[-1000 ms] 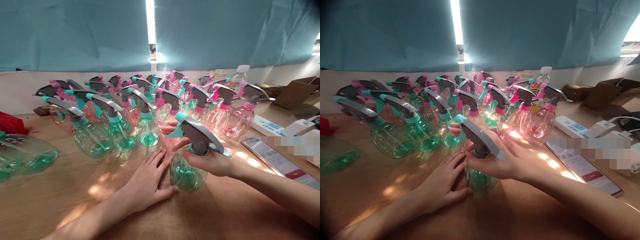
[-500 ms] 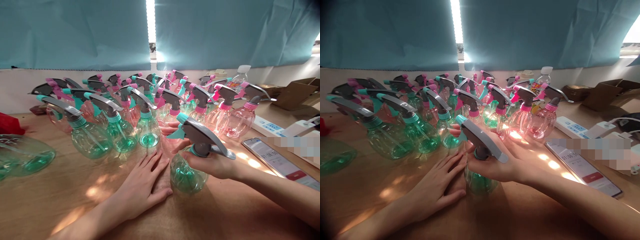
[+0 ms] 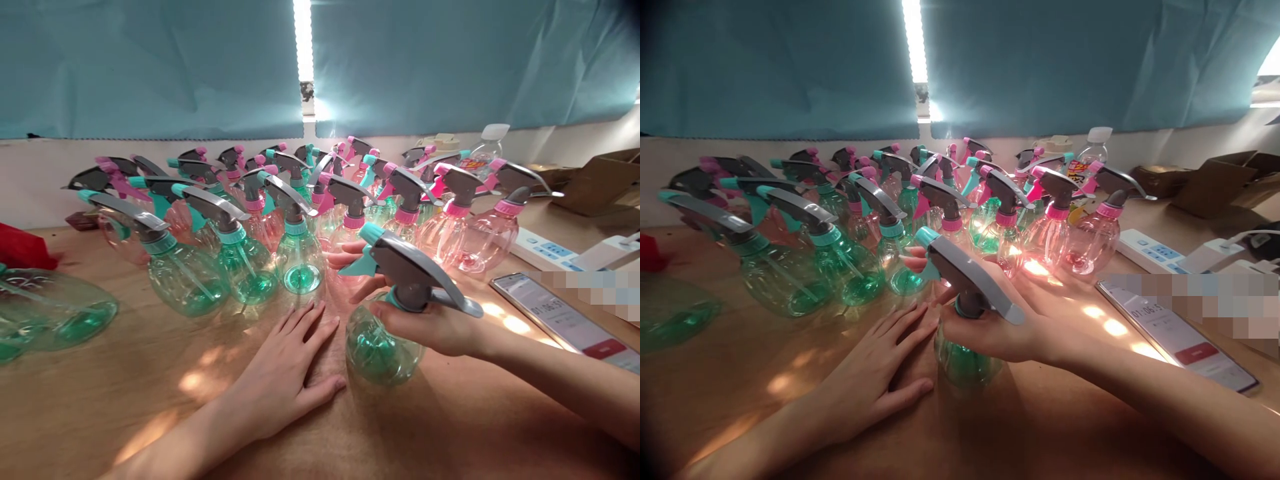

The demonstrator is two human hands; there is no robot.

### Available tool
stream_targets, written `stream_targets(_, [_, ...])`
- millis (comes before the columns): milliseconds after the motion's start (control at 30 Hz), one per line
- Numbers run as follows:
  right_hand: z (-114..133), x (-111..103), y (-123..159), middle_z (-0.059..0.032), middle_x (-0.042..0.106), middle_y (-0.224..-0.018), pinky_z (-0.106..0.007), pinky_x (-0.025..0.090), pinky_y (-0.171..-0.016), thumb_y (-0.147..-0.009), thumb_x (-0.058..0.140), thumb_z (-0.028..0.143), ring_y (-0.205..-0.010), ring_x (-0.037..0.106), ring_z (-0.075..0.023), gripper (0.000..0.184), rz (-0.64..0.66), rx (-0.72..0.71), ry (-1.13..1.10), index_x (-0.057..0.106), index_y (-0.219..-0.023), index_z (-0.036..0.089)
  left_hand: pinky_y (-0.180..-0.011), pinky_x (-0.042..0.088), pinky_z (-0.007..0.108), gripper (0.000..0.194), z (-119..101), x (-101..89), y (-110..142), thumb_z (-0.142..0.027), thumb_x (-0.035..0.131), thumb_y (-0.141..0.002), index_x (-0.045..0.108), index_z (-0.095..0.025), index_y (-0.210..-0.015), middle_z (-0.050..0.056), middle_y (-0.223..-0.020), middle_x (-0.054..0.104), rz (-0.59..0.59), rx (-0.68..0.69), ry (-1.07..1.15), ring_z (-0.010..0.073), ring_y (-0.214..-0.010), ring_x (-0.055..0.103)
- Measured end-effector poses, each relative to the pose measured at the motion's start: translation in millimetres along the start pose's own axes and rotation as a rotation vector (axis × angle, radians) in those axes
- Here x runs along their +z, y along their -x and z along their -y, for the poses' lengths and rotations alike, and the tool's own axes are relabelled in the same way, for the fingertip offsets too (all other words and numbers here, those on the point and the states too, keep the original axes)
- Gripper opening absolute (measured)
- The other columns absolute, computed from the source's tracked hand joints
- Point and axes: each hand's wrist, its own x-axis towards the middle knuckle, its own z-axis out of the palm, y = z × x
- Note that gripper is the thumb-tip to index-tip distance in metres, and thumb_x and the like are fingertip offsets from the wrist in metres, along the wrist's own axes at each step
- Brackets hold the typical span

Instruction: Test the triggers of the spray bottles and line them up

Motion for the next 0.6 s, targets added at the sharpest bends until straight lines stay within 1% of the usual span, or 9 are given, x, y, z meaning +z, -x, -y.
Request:
stream_targets(67, [1, 1, 0, 0.0024, 0.062, -0.133, -0.035, 0.063, -0.067, -0.078, 0.062, 0.013, -0.082, 0.073, -0.0216, 0.041, 0.002, 0.016, -0.023, 0.068, -0.113, 0.035, -0.118, 0.021, 0.058, 0.070, -1, 0.2, 0, -0.058, 0.052, -0.093, 0.035, -0.023, -0.151, 0.011, -0.161, 0.025, -0.003, -0.006, 0.007, 0.0362, -0.147, 0.021])
stream_targets(100, [3, 1, -1, 0.0018, 0.063, -0.132, -0.035, 0.063, -0.068, -0.078, 0.061, 0.013, -0.083, 0.073, -0.0220, 0.044, 0.001, 0.015, -0.048, 0.067, -0.116, 0.035, -0.118, 0.021, 0.058, 0.070, -1, 0.3, 0, -0.058, 0.052, -0.093, 0.035, -0.023, -0.151, 0.011, -0.161, 0.025, 0.000, -0.009, 0.009, 0.0361, -0.147, 0.021])
stream_targets(200, [10, 3, -5, 0.0001, 0.068, -0.124, -0.037, 0.062, -0.076, -0.076, 0.057, 0.012, -0.092, 0.072, -0.0240, 0.053, -0.015, -0.022, -0.116, 0.062, -0.125, 0.034, -0.118, 0.020, 0.058, 0.071, -2, 0.0, 0, -0.058, 0.051, -0.093, 0.035, -0.022, -0.151, 0.012, -0.161, 0.024, 0.010, -0.019, 0.007, 0.0358, -0.147, 0.020])
stream_targets(267, [15, 4, -8, -0.0007, 0.071, -0.118, -0.039, 0.061, -0.079, -0.073, 0.055, 0.009, -0.093, 0.072, -0.0248, 0.059, -0.027, -0.026, -0.125, 0.060, -0.127, 0.033, -0.118, 0.020, 0.057, 0.071, -3, -0.4, 0, -0.058, 0.050, -0.093, 0.034, -0.021, -0.151, 0.012, -0.161, 0.024, 0.023, -0.024, -0.008, 0.0349, -0.147, 0.019])
stream_targets(333, [17, 5, -10, -0.0009, 0.071, -0.116, -0.040, 0.061, -0.081, -0.071, 0.053, 0.008, -0.096, 0.072, -0.0259, 0.060, -0.036, -0.025, -0.121, 0.061, -0.125, 0.033, -0.119, 0.019, 0.057, 0.071, -3, -0.9, 0, -0.059, 0.049, -0.093, 0.034, -0.021, -0.151, 0.012, -0.161, 0.023, 0.037, -0.027, -0.026, 0.0335, -0.148, 0.018])
stream_targets(467, [19, 6, -11, -0.0018, 0.071, -0.116, -0.040, 0.061, -0.081, -0.071, 0.053, 0.010, -0.111, 0.066, -0.0281, 0.058, -0.043, -0.036, -0.141, 0.062, -0.123, 0.032, -0.119, 0.019, 0.056, 0.071, -4, -1.8, -1, -0.059, 0.049, -0.093, 0.034, -0.021, -0.151, 0.011, -0.161, 0.022, 0.043, -0.029, -0.030, 0.0328, -0.148, 0.018])
stream_targets(533, [19, 6, -11, -0.0022, 0.071, -0.116, -0.039, 0.062, -0.080, -0.071, 0.053, 0.011, -0.110, 0.067, -0.0279, 0.057, -0.047, -0.028, -0.140, 0.063, -0.123, 0.032, -0.119, 0.019, 0.056, 0.071, -4, -2.5, -1, -0.060, 0.049, -0.093, 0.035, -0.020, -0.151, 0.012, -0.161, 0.022, 0.045, -0.032, -0.024, 0.0339, -0.148, 0.018])
stream_targets(600, [19, 6, -11, -0.0019, 0.071, -0.116, -0.038, 0.062, -0.076, -0.070, 0.053, 0.012, -0.102, 0.070, -0.0264, 0.057, -0.054, -0.016, -0.130, 0.063, -0.123, 0.031, -0.118, 0.019, 0.057, 0.072, -4, -3.1, -2, -0.060, 0.049, -0.093, 0.035, -0.020, -0.151, 0.012, -0.161, 0.022, 0.044, -0.037, -0.021, 0.0347, -0.147, 0.019])
